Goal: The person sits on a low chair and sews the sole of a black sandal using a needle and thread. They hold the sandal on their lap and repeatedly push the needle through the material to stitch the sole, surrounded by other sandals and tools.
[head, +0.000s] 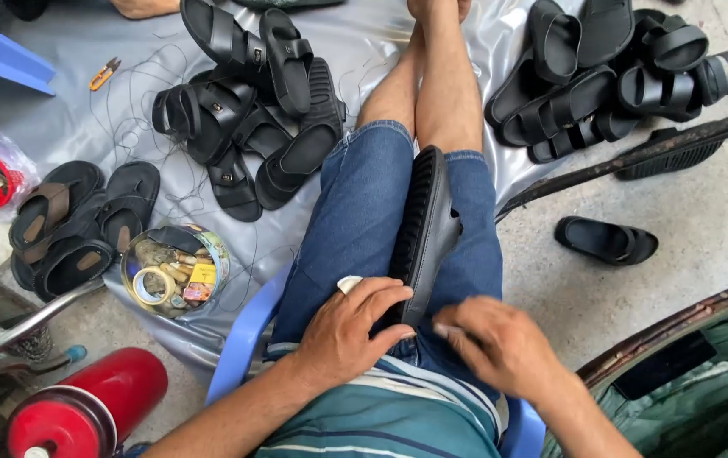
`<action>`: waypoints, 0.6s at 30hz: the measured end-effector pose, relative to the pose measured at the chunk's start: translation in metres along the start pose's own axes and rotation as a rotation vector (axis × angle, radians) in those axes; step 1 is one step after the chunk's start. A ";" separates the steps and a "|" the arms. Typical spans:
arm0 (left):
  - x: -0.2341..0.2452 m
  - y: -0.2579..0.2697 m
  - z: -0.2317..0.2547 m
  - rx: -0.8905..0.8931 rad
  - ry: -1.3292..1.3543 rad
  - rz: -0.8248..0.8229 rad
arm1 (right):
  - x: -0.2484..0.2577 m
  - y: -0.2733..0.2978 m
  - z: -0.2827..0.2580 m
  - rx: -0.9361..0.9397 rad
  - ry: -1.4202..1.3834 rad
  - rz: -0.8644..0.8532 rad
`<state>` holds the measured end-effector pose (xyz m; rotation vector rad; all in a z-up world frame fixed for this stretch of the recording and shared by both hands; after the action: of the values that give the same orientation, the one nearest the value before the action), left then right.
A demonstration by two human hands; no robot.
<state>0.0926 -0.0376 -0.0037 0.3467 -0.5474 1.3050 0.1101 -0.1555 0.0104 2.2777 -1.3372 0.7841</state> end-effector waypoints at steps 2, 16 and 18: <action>-0.001 0.002 0.002 0.003 -0.003 0.004 | -0.011 0.015 0.005 -0.054 -0.020 -0.051; 0.006 0.008 -0.001 0.078 0.031 0.102 | -0.002 -0.003 -0.003 -0.047 0.126 -0.150; 0.008 0.009 0.000 0.061 -0.001 0.138 | 0.003 -0.008 -0.004 -0.038 0.172 -0.105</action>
<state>0.0849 -0.0288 0.0001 0.3653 -0.5409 1.4573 0.1168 -0.1514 0.0145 2.1762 -1.1365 0.8886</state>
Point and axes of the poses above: each hand's wrist, its own y-axis away from the middle knuckle, its own x-axis out of the back of the hand, z = x × y, the point moved 10 cm from there along -y, towards the middle knuckle, and after that the axes turned 10 degrees about z, right-handed, at the moved point
